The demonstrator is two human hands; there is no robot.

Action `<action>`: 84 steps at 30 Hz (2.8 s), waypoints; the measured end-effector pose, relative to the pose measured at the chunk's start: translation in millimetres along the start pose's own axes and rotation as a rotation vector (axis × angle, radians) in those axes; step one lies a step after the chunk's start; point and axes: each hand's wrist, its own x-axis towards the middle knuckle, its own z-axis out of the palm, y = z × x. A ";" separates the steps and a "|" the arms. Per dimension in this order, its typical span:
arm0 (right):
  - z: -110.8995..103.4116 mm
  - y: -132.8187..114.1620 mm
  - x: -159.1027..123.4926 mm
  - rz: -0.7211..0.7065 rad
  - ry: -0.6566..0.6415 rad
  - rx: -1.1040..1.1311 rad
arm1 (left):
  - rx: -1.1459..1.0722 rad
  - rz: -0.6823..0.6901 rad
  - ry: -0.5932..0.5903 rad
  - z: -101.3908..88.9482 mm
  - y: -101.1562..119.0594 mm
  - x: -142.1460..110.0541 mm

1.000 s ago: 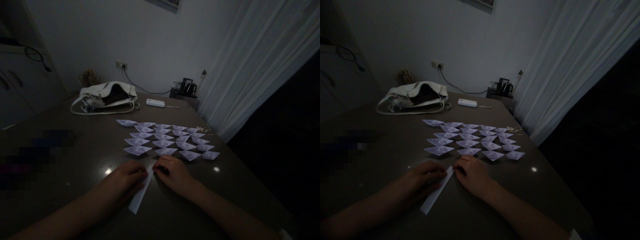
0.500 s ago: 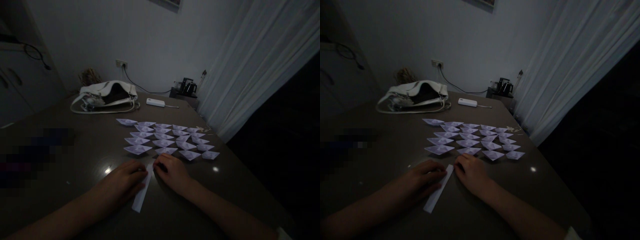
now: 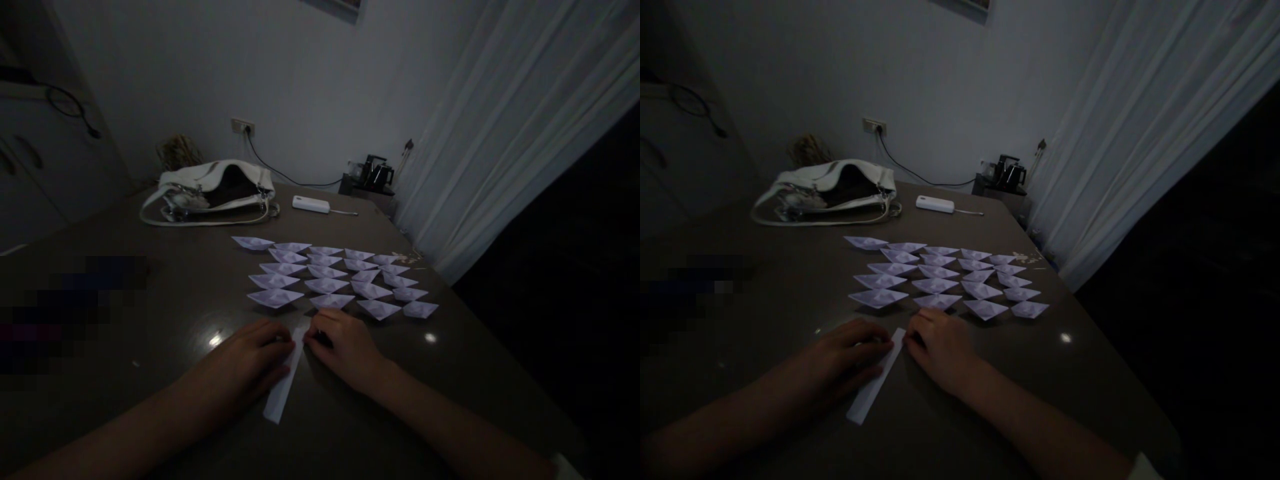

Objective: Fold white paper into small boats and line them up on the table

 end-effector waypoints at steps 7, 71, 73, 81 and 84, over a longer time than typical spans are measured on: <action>-1.6 -8.0 -4.5 -0.045 -0.026 -0.034 | 0.016 0.011 -0.005 2.3 -1.1 -0.5; -3.4 -20.7 -12.8 -0.094 0.073 0.154 | 0.014 0.038 -0.021 1.4 -2.4 -0.8; -1.7 -20.1 -12.9 -0.156 0.020 0.111 | 0.013 0.030 -0.027 1.2 -1.7 0.2; 6.1 -21.7 -13.9 -0.233 -0.050 0.054 | 0.007 0.056 -0.015 -0.6 -0.2 2.4; 3.9 -16.3 -10.1 -0.161 -0.040 0.025 | 0.009 0.046 -0.008 0.4 -1.6 1.7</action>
